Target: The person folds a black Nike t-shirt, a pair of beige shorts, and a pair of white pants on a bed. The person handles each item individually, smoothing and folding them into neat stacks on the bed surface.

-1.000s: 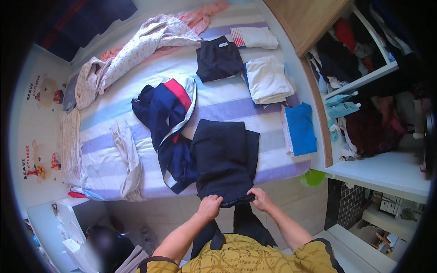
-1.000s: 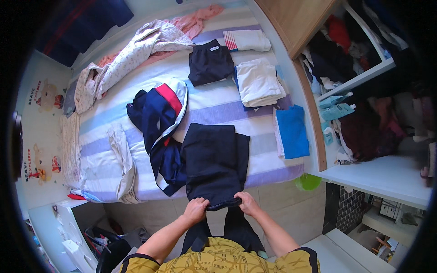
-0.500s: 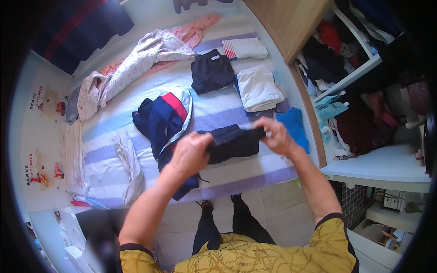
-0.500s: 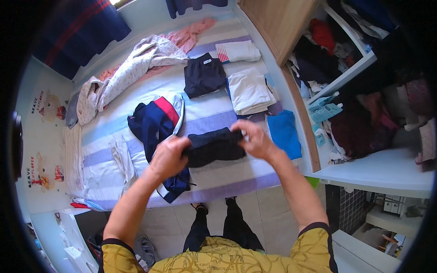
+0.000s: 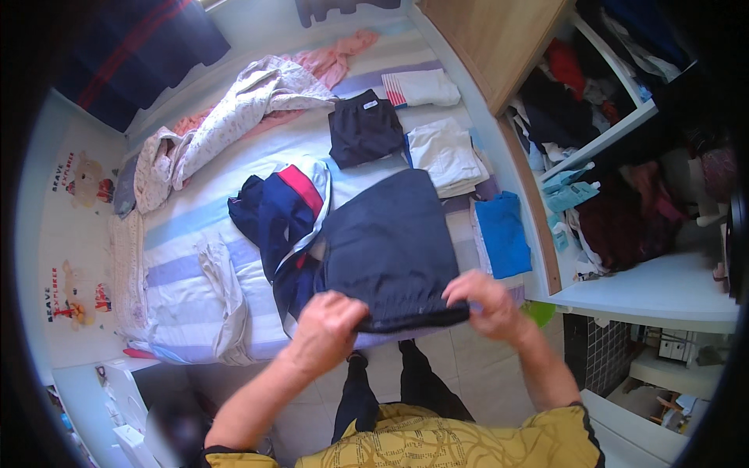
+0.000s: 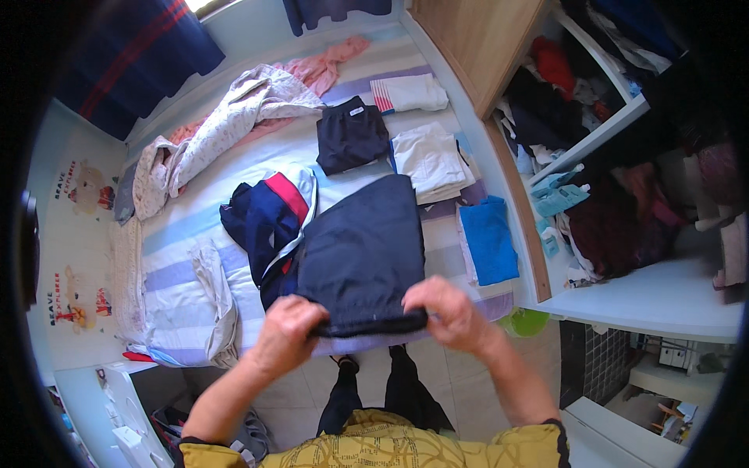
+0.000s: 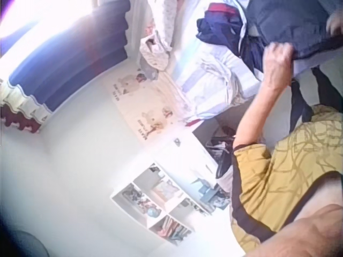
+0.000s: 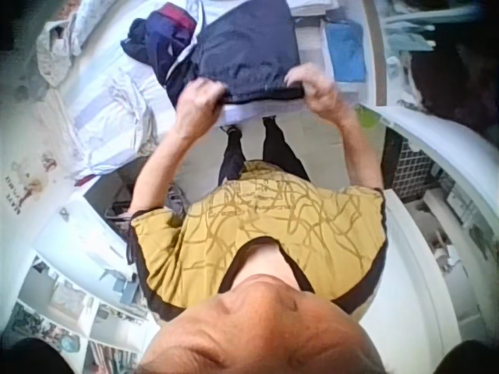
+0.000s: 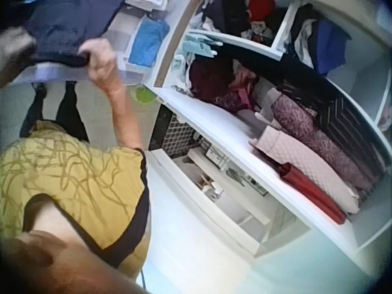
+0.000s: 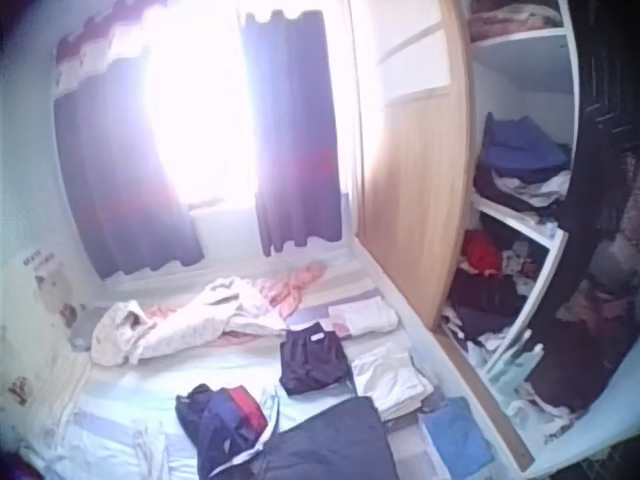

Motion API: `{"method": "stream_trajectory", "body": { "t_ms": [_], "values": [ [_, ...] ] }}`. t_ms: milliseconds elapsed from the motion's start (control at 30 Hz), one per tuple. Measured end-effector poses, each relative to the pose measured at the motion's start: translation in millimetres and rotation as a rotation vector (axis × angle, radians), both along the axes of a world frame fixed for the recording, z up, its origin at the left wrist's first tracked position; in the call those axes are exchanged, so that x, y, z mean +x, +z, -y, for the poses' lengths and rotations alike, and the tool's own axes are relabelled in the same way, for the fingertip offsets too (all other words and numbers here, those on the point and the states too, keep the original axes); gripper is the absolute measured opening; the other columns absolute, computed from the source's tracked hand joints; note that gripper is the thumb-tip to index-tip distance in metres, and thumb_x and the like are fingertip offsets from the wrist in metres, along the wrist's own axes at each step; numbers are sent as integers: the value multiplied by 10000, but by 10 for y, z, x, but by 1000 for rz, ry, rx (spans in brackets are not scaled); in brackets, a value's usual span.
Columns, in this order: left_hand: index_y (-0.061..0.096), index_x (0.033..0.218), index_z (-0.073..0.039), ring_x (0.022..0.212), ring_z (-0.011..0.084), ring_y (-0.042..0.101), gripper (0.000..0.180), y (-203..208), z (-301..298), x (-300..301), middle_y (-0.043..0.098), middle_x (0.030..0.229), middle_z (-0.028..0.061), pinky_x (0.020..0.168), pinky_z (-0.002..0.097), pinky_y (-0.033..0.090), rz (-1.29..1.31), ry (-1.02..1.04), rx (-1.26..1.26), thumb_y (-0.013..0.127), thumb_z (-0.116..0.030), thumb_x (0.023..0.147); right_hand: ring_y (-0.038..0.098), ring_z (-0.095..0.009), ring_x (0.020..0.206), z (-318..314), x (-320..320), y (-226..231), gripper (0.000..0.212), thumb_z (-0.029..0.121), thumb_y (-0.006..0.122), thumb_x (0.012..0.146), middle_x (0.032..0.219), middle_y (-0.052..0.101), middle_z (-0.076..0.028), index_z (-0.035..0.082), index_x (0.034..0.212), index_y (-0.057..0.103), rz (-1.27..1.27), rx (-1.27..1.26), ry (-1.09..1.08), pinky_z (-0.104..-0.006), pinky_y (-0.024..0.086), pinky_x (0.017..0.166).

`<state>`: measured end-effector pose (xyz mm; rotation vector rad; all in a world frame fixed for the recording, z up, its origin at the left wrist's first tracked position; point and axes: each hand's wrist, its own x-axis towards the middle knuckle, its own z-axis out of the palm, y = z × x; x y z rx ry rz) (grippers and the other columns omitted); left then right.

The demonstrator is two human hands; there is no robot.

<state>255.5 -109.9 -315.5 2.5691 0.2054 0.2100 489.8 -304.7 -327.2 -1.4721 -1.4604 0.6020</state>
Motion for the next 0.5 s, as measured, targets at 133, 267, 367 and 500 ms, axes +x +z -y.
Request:
{"method": "stream_trajectory", "body": {
  "t_ms": [133,267,367,500],
  "values": [
    [622,890,-72,891,285,602,300,-1013,407,-387,642,845,86,827,380,455,-144,12,-134,665,19,607,597,-294,913,507,-569,-1058,298,-81,546,637,931,638,-94,54,897,605,-75,-233,-104,-364,491,806],
    [607,868,-103,837,277,593,174,-2031,797,-877,640,797,77,759,390,446,-273,11,-158,555,-30,719,590,-307,895,912,-1162,-2094,236,-7,583,697,911,629,-102,57,923,600,-150,-455,-117,-372,487,782],
    [607,863,-112,853,274,592,150,-2430,1049,-1132,645,808,72,762,393,443,-407,-10,-210,550,-59,735,599,-292,880,1054,-1327,-2507,238,45,631,721,900,625,-105,58,956,593,-254,-667,-48,-372,489,770],
    [617,887,-117,885,269,590,173,-2578,1164,-1246,654,836,65,783,384,446,-481,-22,-254,561,-70,731,610,-149,849,968,-1099,-2856,319,190,753,765,893,639,-55,53,1018,614,-780,-912,75,-303,492,763]
  ]
}}
